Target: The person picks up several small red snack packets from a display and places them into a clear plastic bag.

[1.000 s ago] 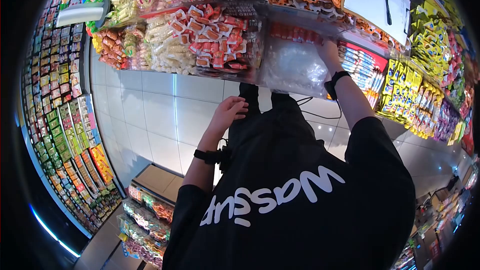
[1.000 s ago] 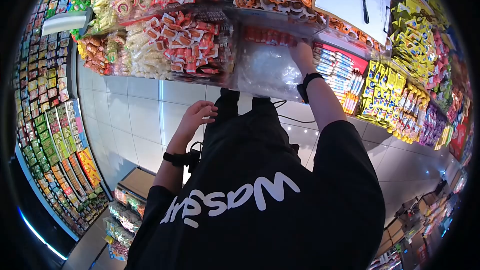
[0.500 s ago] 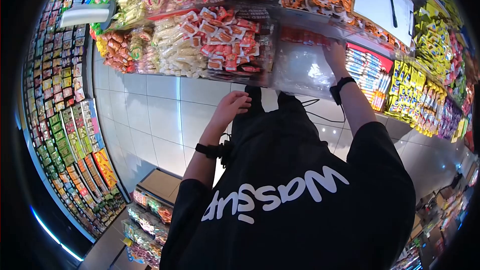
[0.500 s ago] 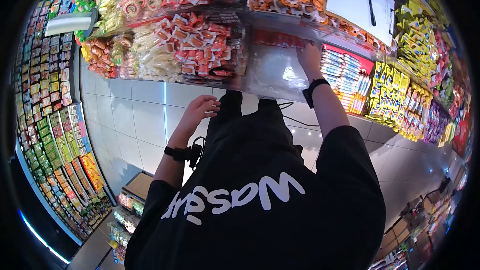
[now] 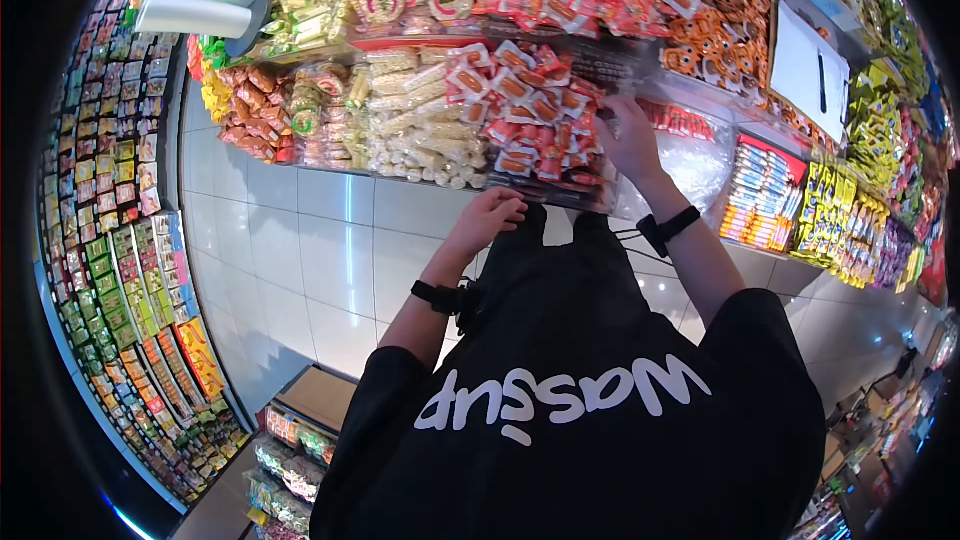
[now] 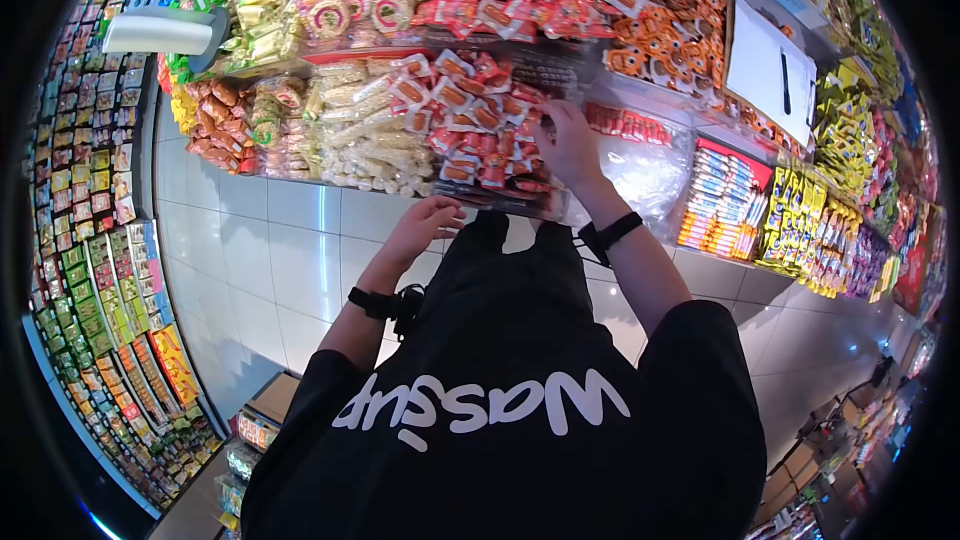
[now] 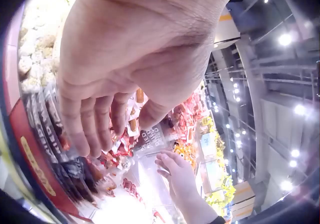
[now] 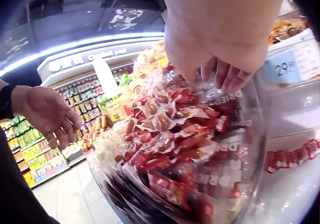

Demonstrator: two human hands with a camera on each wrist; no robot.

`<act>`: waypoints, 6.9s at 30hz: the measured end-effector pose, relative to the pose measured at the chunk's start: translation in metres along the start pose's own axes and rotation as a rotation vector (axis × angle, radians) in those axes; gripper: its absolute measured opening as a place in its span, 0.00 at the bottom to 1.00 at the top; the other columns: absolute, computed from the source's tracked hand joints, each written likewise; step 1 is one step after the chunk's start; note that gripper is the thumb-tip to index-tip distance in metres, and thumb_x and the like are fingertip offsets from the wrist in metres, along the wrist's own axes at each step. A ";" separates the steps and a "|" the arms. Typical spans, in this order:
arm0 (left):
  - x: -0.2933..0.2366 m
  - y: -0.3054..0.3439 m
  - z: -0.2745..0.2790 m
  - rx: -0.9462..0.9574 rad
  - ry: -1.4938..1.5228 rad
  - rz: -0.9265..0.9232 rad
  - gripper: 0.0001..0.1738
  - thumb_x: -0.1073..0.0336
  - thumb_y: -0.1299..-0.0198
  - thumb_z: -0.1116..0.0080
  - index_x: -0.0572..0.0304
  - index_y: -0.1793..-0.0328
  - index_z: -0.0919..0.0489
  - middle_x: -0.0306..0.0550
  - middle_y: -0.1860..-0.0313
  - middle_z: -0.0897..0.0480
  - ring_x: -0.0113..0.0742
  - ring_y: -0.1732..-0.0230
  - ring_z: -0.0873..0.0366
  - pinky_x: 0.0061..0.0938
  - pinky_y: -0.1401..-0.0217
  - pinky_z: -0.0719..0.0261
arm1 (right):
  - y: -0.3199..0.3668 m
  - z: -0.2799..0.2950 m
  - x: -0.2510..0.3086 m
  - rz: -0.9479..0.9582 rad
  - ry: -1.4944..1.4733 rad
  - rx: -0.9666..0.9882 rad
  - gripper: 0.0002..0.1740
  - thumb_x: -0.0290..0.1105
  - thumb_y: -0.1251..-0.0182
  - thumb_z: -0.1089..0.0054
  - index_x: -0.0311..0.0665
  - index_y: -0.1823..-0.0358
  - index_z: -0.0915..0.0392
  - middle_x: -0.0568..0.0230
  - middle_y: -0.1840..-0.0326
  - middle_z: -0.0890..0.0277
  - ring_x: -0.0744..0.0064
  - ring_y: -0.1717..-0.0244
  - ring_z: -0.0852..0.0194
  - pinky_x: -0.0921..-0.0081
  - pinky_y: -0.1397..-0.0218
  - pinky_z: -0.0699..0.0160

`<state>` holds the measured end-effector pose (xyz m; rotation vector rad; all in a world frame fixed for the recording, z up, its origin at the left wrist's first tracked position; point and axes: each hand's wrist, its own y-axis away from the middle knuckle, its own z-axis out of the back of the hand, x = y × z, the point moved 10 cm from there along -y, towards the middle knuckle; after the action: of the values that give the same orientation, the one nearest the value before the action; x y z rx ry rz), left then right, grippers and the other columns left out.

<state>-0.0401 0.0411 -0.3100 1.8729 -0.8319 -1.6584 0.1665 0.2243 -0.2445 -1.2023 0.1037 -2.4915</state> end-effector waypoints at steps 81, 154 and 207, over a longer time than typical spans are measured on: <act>-0.142 -0.107 0.142 -0.312 0.497 -0.776 0.21 0.72 0.34 0.47 0.61 0.37 0.39 0.52 0.48 0.26 0.31 0.52 0.24 0.29 0.53 0.21 | -0.119 -0.171 0.181 0.548 0.456 0.105 0.16 0.31 0.42 0.46 0.36 0.52 0.31 0.55 0.52 0.31 0.56 0.47 0.28 0.65 0.48 0.25; -0.007 -0.141 -0.288 0.197 0.721 0.219 0.19 0.56 0.34 0.49 0.54 0.41 0.27 0.50 0.52 0.20 0.50 0.52 0.19 0.42 0.46 0.22 | 0.142 0.170 -0.272 -0.789 -0.407 -0.306 0.08 0.30 0.27 0.49 0.30 0.57 0.30 0.57 0.66 0.22 0.70 0.76 0.18 0.78 0.77 0.21; 0.018 -0.118 -0.247 0.188 0.521 0.316 0.14 0.65 0.33 0.48 0.62 0.46 0.28 0.49 0.56 0.18 0.42 0.55 0.17 0.37 0.51 0.17 | 0.088 0.151 -0.334 -0.677 0.137 -0.052 0.19 0.26 0.37 0.46 0.36 0.44 0.23 0.53 0.48 0.24 0.54 0.49 0.24 0.61 0.44 0.26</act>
<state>0.2192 0.1022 -0.3740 2.0362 -1.0104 -0.8692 0.4986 0.2766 -0.4165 -1.2348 -0.2470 -3.1658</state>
